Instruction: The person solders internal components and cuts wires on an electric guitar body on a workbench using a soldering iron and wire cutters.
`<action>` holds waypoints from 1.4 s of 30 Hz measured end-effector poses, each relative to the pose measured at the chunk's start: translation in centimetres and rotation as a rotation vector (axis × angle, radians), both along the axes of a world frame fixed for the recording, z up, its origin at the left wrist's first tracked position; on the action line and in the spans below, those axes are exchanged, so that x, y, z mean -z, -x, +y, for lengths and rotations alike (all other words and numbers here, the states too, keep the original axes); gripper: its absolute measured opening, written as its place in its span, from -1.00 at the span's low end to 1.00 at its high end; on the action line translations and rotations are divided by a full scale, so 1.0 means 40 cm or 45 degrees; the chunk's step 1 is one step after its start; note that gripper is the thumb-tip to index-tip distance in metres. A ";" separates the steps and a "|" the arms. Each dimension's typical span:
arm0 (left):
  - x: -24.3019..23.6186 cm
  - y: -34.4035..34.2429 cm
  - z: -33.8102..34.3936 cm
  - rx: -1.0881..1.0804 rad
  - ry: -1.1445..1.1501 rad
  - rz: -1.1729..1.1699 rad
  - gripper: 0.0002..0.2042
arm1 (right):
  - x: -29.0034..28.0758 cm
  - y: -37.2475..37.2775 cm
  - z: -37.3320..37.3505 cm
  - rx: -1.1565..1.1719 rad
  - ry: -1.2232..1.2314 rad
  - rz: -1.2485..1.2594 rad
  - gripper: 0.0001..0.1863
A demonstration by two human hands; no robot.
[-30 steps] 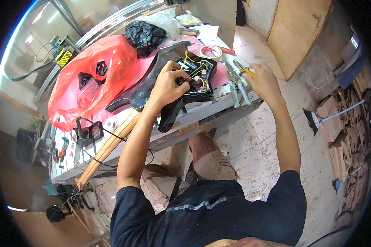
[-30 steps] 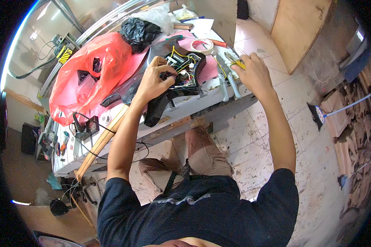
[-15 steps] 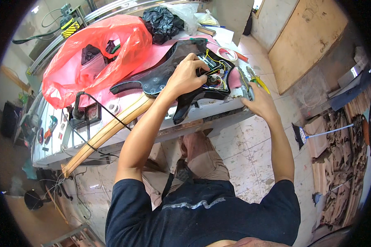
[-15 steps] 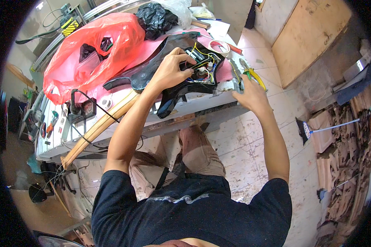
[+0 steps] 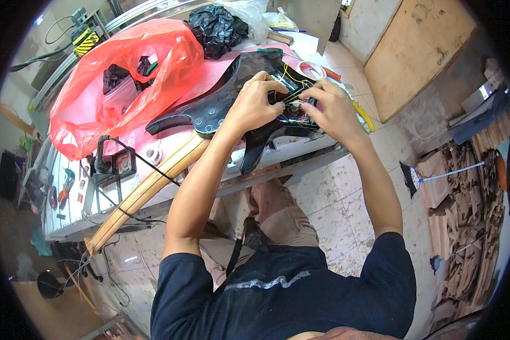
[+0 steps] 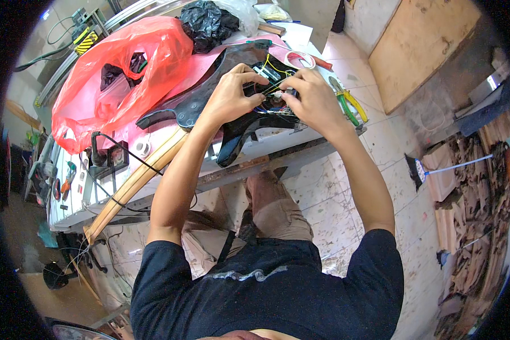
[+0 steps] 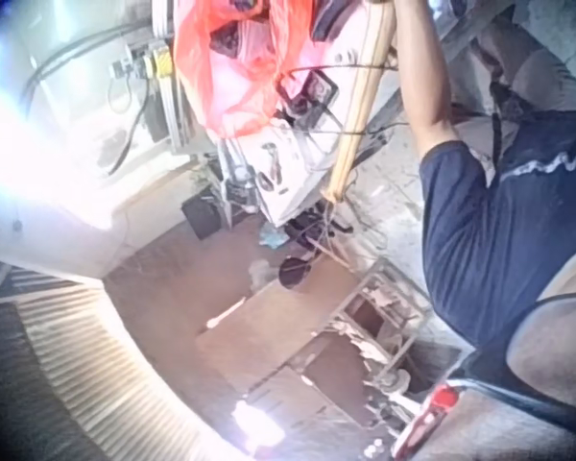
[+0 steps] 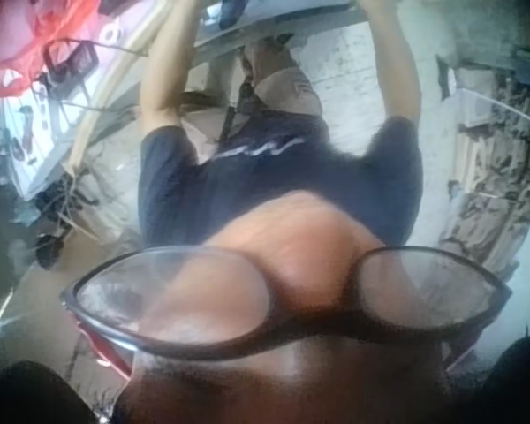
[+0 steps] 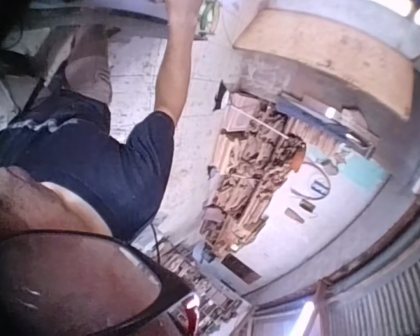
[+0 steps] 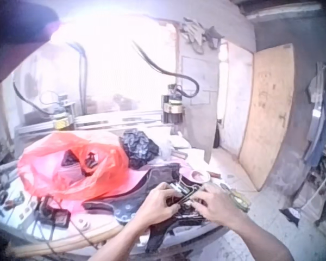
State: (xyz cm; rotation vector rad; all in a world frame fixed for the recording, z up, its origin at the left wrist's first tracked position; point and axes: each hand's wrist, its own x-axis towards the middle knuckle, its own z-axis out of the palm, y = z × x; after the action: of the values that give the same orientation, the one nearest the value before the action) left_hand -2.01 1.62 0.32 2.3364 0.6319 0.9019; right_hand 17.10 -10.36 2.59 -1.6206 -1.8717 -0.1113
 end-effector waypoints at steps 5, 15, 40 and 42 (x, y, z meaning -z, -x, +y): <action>-0.004 0.002 -0.003 0.008 0.012 -0.014 -0.65 | 0.012 -0.004 0.037 -0.077 0.034 -0.094 -0.87; -0.008 0.006 0.004 -0.015 0.156 -0.054 -0.59 | 0.045 -0.010 0.057 0.010 -0.021 0.091 -0.90; -0.004 0.008 -0.006 -0.153 0.106 -0.076 -0.83 | 0.047 -0.007 0.050 0.066 0.002 0.123 -0.87; -0.004 0.009 -0.005 -0.156 0.105 -0.084 -0.83 | 0.047 -0.007 0.051 0.064 -0.004 0.122 -0.87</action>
State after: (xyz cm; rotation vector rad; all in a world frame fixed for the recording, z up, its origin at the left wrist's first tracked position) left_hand -2.36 1.41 0.47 2.2053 0.7766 0.9840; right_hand 17.39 -8.31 0.70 -1.6424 -1.7579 -0.0571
